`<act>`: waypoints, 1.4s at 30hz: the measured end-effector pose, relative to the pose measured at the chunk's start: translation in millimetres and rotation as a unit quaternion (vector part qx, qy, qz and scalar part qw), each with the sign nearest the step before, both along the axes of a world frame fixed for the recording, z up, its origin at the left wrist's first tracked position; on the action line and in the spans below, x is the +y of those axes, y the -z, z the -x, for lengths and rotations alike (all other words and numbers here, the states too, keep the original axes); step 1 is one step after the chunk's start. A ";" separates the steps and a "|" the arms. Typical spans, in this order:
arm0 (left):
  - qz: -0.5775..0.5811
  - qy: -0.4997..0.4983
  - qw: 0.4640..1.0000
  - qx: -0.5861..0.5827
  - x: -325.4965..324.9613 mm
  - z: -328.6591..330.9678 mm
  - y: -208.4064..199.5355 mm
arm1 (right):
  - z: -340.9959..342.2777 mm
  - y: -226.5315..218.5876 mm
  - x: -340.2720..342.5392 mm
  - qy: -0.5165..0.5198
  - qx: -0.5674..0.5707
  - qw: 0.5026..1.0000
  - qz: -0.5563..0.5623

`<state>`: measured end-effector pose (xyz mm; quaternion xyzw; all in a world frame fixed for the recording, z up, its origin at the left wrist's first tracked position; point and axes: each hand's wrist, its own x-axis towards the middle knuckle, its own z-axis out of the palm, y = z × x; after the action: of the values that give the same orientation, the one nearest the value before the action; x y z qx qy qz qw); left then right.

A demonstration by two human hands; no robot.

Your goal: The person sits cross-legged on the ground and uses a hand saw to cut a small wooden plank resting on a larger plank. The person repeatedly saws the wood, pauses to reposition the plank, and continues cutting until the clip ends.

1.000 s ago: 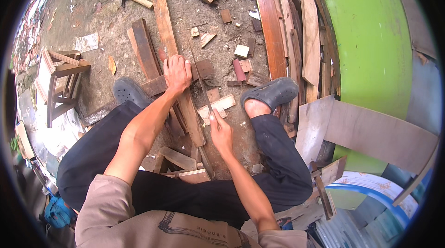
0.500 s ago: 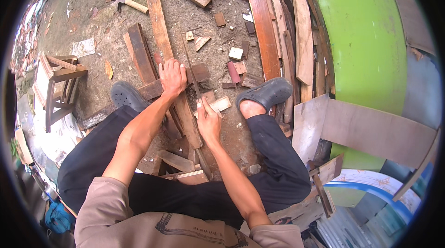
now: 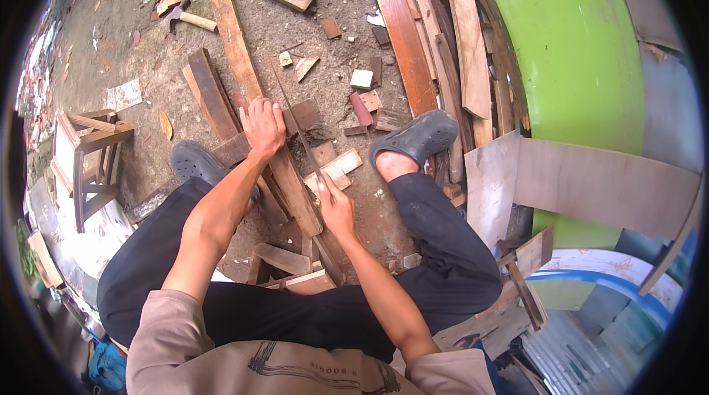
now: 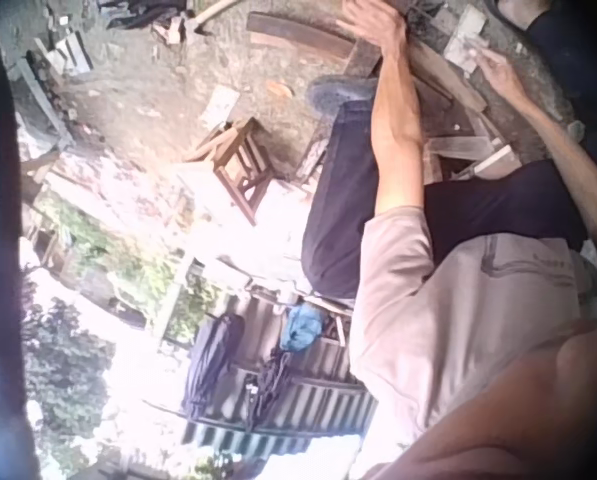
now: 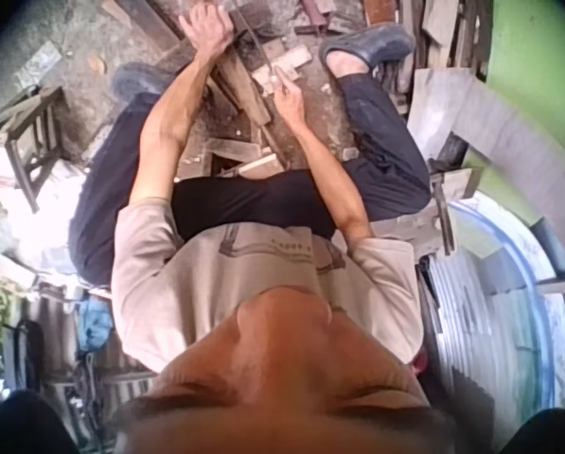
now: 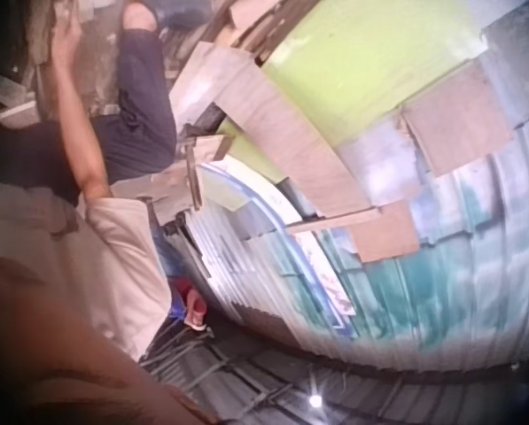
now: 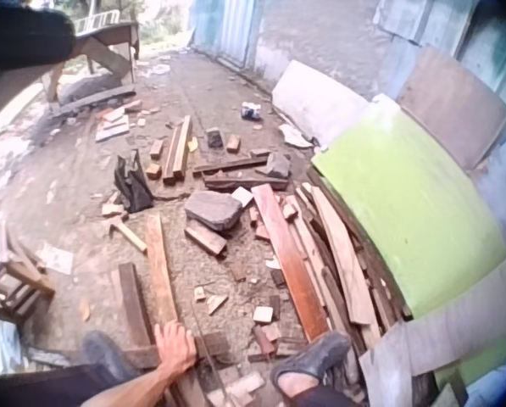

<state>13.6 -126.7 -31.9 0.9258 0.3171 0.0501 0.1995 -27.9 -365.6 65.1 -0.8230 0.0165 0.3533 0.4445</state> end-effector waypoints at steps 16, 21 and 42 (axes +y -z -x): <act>-0.034 -0.015 0.999 -0.003 5.4 3.0 12.1 | -3.5 -69.6 -34.8 -0.020 0.071 0.995 0.072; -0.011 -0.006 1.000 0.002 1.4 -1.0 5.3 | 44.2 -51.2 -72.9 0.020 0.011 1.000 -0.011; 0.017 0.037 0.998 -0.045 7.3 7.4 1.4 | 4.7 -51.2 -72.4 -0.026 0.083 0.996 0.037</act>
<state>6.2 -119.4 -33.3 0.9304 0.2737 0.0786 0.2310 -32.6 -438.0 116.3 -0.8068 0.0454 0.4309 0.4017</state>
